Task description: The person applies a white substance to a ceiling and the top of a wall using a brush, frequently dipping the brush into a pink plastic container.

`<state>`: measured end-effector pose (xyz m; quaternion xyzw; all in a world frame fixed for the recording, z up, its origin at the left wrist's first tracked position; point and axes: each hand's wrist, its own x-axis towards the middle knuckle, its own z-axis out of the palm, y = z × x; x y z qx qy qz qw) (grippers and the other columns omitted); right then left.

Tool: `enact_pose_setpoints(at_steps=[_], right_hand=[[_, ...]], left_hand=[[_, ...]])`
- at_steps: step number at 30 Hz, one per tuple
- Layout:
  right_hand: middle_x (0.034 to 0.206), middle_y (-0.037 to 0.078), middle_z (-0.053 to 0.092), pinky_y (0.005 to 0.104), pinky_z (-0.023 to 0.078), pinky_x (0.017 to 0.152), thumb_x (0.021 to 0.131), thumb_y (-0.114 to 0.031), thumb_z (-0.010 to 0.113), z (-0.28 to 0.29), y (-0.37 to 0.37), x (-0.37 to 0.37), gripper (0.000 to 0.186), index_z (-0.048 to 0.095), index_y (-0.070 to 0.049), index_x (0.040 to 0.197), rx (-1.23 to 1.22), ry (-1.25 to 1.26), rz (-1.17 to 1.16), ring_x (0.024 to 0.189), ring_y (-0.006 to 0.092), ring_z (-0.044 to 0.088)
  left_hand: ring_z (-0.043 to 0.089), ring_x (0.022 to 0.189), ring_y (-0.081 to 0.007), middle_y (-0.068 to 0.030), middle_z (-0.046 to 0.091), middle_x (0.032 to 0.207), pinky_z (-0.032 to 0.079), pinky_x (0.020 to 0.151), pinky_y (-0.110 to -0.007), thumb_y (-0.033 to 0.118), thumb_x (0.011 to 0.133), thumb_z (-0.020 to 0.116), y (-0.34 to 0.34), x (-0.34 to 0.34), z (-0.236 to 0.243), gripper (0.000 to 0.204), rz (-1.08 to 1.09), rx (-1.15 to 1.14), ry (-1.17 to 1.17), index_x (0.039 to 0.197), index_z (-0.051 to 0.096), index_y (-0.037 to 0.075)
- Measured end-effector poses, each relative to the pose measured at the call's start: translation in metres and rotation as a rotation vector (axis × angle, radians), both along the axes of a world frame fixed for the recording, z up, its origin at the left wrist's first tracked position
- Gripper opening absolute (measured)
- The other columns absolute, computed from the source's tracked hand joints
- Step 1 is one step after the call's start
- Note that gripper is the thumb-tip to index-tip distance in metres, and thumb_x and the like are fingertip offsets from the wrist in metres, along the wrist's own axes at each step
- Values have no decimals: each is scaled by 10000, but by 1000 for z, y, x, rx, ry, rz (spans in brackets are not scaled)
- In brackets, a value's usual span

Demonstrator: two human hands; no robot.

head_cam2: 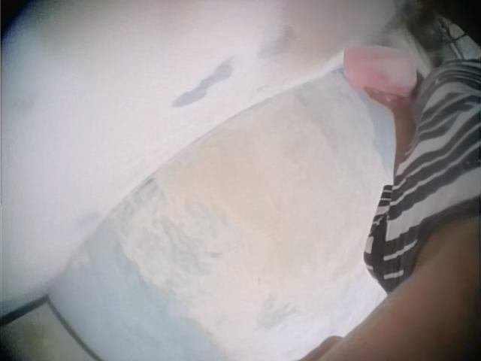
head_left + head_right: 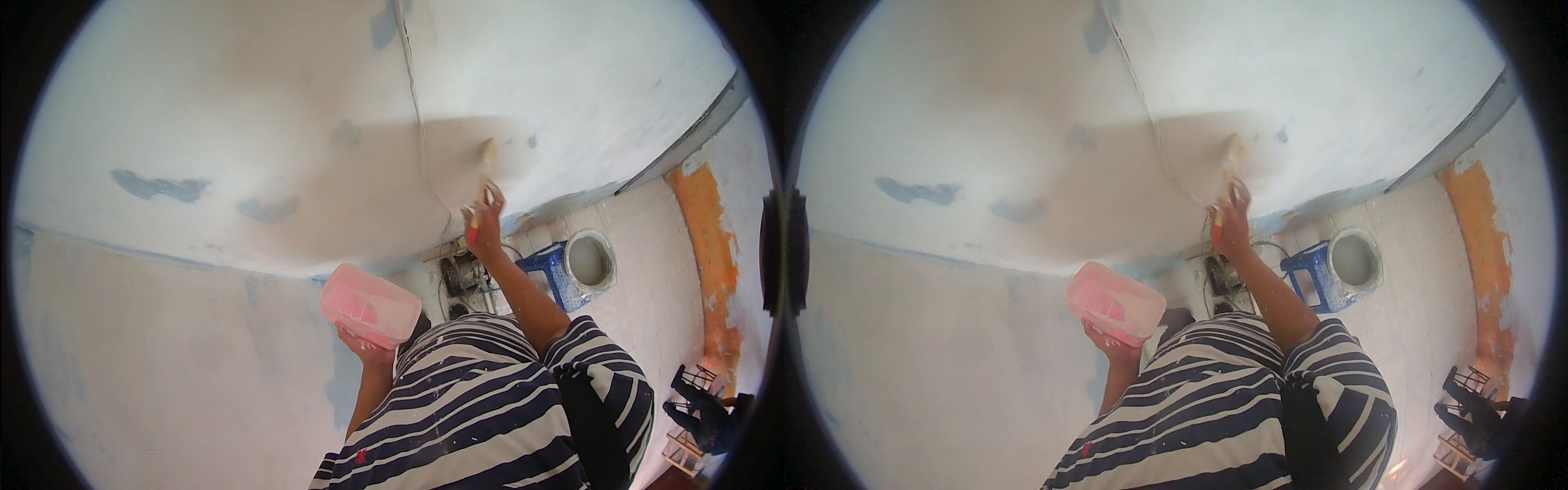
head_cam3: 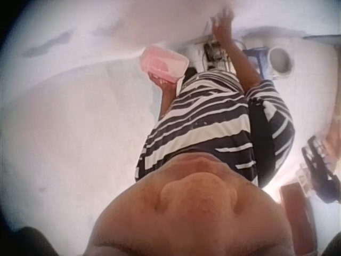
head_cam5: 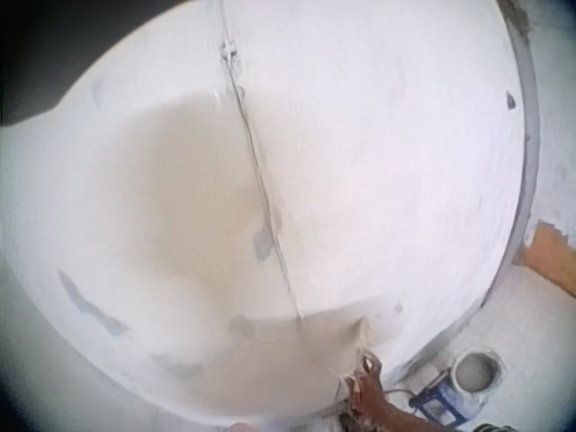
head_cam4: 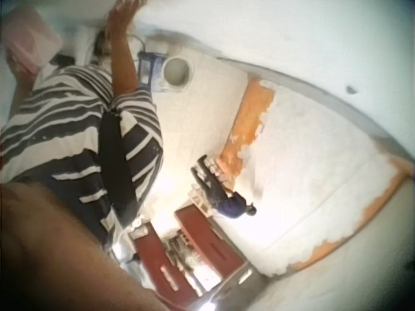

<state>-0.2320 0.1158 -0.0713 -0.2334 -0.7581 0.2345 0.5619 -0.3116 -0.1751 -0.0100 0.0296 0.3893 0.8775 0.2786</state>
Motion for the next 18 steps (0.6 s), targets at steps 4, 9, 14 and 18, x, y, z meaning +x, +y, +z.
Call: enact_pose_setpoints(at_steps=[4, 9, 14, 18], right_hand=[[1381, 243, 279, 528, 398, 1079, 802, 49, 672, -7, 5, 3, 293, 532, -53, 1038, -68, -73, 83, 1335, 469, 327], [1377, 240, 277, 534, 398, 1087, 789, 70, 677, -19, -17, 18, 355, 490, -55, 1065, 27, 90, 42, 1334, 466, 327], [1348, 266, 336, 531, 402, 1057, 792, 0, 708, -14, 5, 0, 351, 528, -77, 1083, -59, 9, 74, 1304, 473, 353], [1356, 240, 315, 541, 392, 1069, 841, 34, 650, -8, 6, -11, 281, 515, -55, 1070, -67, -94, 40, 1317, 446, 368]], left_hand=[[432, 1307, -320, -64, 431, 1427, 394, 1066, -518, 598, 958, 343, -11, 11, 3, 632, -16, -5, -104, 1450, 343, 201], [411, 1321, -314, -60, 426, 1424, 380, 1078, -511, 596, 957, 350, -17, 20, 13, 631, 0, -86, -125, 1449, 339, 202], [409, 1324, -316, -62, 422, 1431, 373, 1083, -513, 589, 960, 348, -14, 27, 14, 626, -69, -73, -134, 1451, 340, 201], [388, 1348, -315, -64, 397, 1465, 354, 1105, -509, 598, 953, 361, -16, 23, 14, 645, -59, -51, -137, 1460, 328, 202]])
